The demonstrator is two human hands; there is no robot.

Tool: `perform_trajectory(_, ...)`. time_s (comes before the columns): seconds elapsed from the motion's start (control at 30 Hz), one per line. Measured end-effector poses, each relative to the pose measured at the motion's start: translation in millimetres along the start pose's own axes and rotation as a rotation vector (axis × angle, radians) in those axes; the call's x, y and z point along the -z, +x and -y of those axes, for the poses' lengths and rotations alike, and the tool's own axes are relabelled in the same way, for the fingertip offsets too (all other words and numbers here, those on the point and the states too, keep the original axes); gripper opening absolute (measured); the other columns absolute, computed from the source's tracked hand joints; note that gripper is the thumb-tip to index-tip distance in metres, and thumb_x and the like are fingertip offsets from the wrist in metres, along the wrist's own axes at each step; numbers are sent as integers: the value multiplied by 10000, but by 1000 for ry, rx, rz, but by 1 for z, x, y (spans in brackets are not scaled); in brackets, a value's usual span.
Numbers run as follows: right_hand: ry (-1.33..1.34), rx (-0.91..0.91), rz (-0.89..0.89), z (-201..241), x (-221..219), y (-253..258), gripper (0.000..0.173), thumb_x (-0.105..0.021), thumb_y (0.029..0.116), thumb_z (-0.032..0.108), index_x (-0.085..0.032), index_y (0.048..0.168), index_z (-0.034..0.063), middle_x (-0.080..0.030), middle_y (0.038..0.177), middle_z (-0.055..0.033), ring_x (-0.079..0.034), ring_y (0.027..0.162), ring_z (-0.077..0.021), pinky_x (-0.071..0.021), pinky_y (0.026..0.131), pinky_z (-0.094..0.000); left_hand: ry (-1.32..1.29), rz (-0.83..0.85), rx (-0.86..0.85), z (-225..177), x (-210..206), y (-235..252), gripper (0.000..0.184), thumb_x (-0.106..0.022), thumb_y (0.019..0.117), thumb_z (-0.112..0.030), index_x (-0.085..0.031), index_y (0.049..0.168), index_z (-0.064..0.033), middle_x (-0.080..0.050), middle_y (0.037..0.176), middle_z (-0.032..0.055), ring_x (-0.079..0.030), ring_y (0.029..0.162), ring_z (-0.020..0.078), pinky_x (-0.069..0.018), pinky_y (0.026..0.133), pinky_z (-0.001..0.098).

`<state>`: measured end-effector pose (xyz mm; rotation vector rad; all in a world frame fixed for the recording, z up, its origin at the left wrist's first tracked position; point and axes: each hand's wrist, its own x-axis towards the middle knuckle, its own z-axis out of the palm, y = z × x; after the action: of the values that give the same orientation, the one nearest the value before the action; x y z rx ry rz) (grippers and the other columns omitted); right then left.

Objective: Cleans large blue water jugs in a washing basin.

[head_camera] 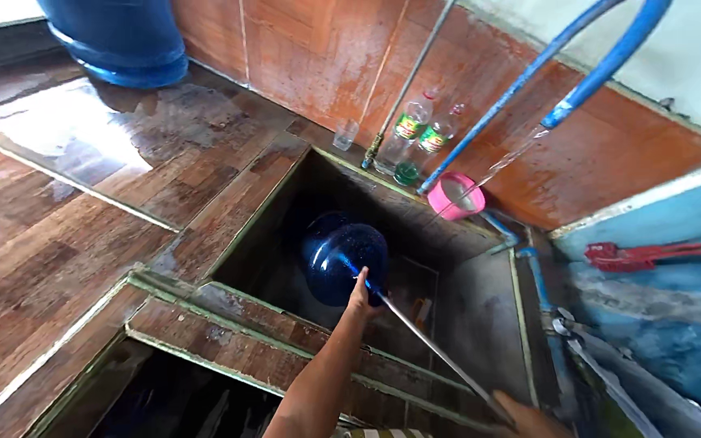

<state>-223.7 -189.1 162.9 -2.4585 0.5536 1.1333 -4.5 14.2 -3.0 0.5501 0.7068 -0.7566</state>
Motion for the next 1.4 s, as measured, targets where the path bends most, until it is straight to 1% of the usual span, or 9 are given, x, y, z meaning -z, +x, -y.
perform_trajectory(0.13,-402,-123,-189,-52,3,-15,605,-524,1050,489,-594,1280,-66,-687,1114,-346,-664,1079,-545,-492,907,-706,35,-42,6,3,-8,4,311,-455,1065,-371,-502,1153,-77,-588,830,124,-605,653,231,-547,585,372)
perform_trajectory(0.23,-364,-170,-98,-32,3,12,519,-656,998,333,-611,1331,-63,-572,1352,-358,-539,1284,-528,-408,1065,-670,60,-49,0,22,-22,6,328,-436,1071,-394,-494,1150,-81,-575,826,115,-592,649,221,-538,586,361)
perform_trajectory(0.4,384,118,-88,63,-9,107,368,-468,1108,308,-556,1347,43,-638,955,-145,-616,747,-220,-517,693,-379,127,-34,-53,49,-41,-6,371,-421,1081,-408,-483,1217,-68,-579,901,129,-600,695,219,-543,606,355)
perform_trajectory(0.53,247,240,-122,51,-15,77,371,-429,1112,221,-577,1355,-17,-654,1214,-287,-634,1158,-422,-467,1013,-576,136,-108,-146,27,-38,-15,288,-449,1059,-322,-475,1203,-73,-584,903,142,-615,694,236,-557,595,374)
perform_trajectory(0.83,190,431,-144,16,-27,27,374,-396,1121,270,-548,1377,43,-692,1011,-275,-686,989,-461,-524,863,-619,258,-317,-197,-39,-33,-25,311,-498,1022,-389,-502,1149,-105,-603,861,104,-630,656,188,-550,535,311)
perform_trajectory(0.97,193,557,-182,-13,-27,11,321,-442,1110,240,-607,1275,20,-695,929,-266,-696,923,-466,-529,807,-636,615,-170,-271,-46,-8,-39,386,-332,1084,-419,-538,922,-134,-587,674,-3,-586,573,112,-506,524,295)
perform_trajectory(1.17,429,750,-138,-49,-23,11,284,-479,1084,150,-661,1182,-44,-682,915,-258,-672,863,-393,-516,797,-570,1044,-179,-289,-73,10,-68,374,-309,1116,-323,-564,1196,-62,-658,909,45,-648,776,110,-568,710,327)
perform_trajectory(1.3,494,529,-421,-75,21,18,312,-487,1084,206,-641,1268,7,-680,907,-232,-662,809,-369,-530,763,-557,1317,-596,-171,-137,36,-79,435,-555,1027,-379,-561,1281,-26,-638,955,143,-609,757,226,-533,667,421)
perform_trajectory(1.4,377,156,-611,-81,67,68,519,-405,1089,169,-353,1599,86,-618,1294,-297,-647,1140,-450,-503,981,-592,1692,-743,-190,-157,7,-85,502,-662,989,-373,-581,1271,34,-645,1011,223,-630,807,294,-535,717,467)
